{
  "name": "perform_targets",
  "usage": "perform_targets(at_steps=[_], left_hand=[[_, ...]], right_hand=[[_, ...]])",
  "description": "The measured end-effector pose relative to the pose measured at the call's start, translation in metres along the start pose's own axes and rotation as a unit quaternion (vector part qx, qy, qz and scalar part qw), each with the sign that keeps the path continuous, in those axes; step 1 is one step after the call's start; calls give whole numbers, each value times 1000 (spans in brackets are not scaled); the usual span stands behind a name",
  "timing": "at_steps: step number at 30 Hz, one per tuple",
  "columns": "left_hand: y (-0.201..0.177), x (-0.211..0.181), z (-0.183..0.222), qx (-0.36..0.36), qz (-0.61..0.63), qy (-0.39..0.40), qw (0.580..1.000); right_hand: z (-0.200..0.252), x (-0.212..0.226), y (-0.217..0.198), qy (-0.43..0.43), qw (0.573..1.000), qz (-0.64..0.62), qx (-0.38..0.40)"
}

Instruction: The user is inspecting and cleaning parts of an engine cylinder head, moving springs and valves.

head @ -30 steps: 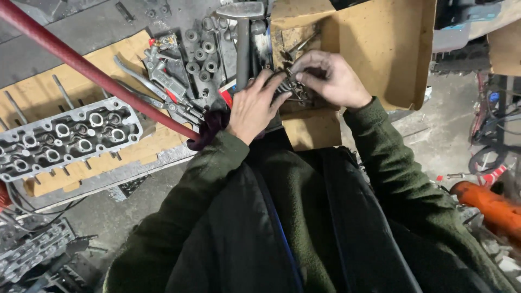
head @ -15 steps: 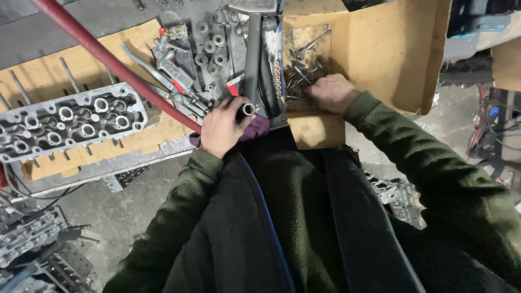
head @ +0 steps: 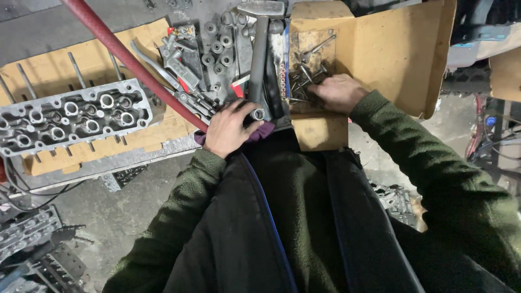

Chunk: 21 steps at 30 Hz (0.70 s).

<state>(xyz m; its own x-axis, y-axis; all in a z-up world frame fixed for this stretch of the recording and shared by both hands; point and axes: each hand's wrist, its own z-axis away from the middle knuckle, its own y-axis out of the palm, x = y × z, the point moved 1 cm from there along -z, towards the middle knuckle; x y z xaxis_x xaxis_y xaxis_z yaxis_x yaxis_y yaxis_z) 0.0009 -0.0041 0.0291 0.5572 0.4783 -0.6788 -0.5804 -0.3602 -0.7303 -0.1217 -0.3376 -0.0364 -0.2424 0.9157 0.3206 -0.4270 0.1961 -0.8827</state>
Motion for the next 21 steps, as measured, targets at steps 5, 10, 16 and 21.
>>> perform_targets(at_steps=[5, 10, 16, 21], left_hand=[[1, 0, 2, 6, 18, 7, 1000], [-11, -14, 0, -12, 62, 22, 998], [-5, -18, 1, 7, 114, 47, 992], [5, -8, 3, -2, 100, 49, 994]], right_hand=[[-11, 10, -11, 51, 997, -27, 56], [-9, 37, -32, 109, 985, -111, 80], [-12, 131, -92, 123, 936, -300, -135], [-13, 148, -103, 43, 949, -304, -76]])
